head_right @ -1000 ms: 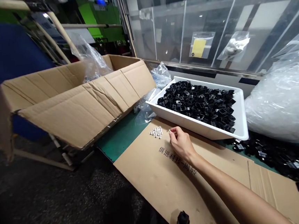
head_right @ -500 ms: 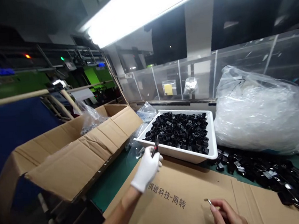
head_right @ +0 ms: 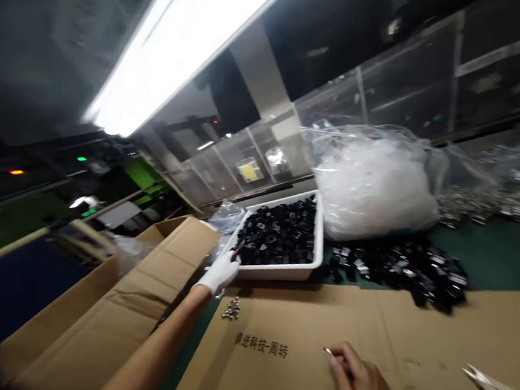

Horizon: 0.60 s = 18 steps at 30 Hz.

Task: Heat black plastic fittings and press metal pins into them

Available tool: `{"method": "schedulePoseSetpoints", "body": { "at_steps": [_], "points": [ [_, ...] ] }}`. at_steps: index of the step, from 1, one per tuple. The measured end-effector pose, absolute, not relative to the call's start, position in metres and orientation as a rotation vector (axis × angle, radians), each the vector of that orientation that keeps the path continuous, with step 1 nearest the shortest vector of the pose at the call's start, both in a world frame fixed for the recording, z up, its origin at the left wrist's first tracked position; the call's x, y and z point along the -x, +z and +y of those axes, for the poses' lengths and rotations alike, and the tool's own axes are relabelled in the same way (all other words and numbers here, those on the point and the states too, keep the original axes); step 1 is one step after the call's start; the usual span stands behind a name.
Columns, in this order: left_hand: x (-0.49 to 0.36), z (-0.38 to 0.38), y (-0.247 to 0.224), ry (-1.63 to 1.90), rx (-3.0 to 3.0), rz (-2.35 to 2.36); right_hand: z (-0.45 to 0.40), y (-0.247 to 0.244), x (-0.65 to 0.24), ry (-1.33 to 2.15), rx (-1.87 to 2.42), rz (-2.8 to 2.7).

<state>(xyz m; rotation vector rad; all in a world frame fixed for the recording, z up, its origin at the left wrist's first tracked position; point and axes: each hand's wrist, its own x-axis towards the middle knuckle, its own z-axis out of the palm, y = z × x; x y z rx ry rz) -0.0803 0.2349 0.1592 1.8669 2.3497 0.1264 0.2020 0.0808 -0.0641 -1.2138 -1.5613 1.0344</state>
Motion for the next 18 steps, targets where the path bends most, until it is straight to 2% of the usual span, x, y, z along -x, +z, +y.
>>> {"method": "schedulePoseSetpoints", "body": {
  "at_steps": [6,9,12,18],
  "points": [
    [-0.031,0.189,0.143,-0.141,-2.391,1.959,0.081,-0.053,-0.205,1.001,1.226,-1.639],
    [-0.086,0.174,0.12,-0.507,-2.788,1.729,0.08,-0.049,-0.206,0.977,1.238,-1.682],
    [-0.121,0.185,0.103,-0.73,-2.926,1.65,0.079,-0.048,-0.207,0.957,1.255,-1.719],
    [-0.157,0.225,0.093,-0.838,-3.002,1.547,0.081,-0.046,-0.208,0.954,1.271,-1.791]
  ]
}}
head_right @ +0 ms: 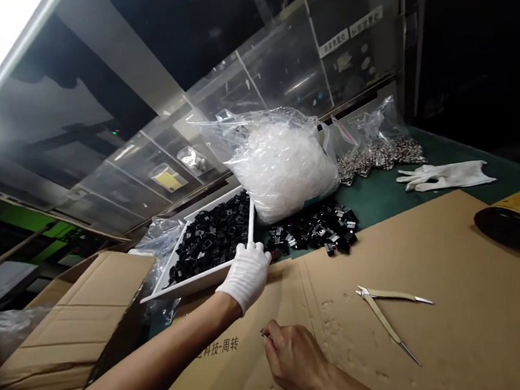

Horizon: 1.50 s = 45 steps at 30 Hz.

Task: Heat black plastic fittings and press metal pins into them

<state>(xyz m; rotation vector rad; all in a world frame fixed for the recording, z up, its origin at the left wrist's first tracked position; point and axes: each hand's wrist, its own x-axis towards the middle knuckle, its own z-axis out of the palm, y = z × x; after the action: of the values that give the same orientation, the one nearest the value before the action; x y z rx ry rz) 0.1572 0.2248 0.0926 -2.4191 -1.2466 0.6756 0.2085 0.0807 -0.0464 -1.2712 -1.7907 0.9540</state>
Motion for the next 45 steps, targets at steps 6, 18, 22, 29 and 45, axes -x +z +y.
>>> {"method": "schedulePoseSetpoints", "body": {
  "at_steps": [6,18,22,29,45],
  "points": [
    [-0.18,0.241,0.094,0.751,2.37,-1.21,0.083,-0.043,-0.209,0.98,1.285,-1.819],
    [-0.183,0.254,0.094,0.903,2.343,-1.168,0.087,-0.035,-0.212,0.993,1.321,-1.89],
    [-0.187,0.251,0.093,0.93,2.357,-1.185,0.085,-0.035,-0.211,0.98,1.319,-1.907],
    [-0.189,0.24,0.084,0.943,2.379,-1.347,0.086,-0.037,-0.21,0.93,1.316,-1.921],
    [-0.084,0.153,0.092,-0.314,2.621,-2.329,0.089,-0.053,-0.222,0.473,1.421,-1.864]
  ]
}}
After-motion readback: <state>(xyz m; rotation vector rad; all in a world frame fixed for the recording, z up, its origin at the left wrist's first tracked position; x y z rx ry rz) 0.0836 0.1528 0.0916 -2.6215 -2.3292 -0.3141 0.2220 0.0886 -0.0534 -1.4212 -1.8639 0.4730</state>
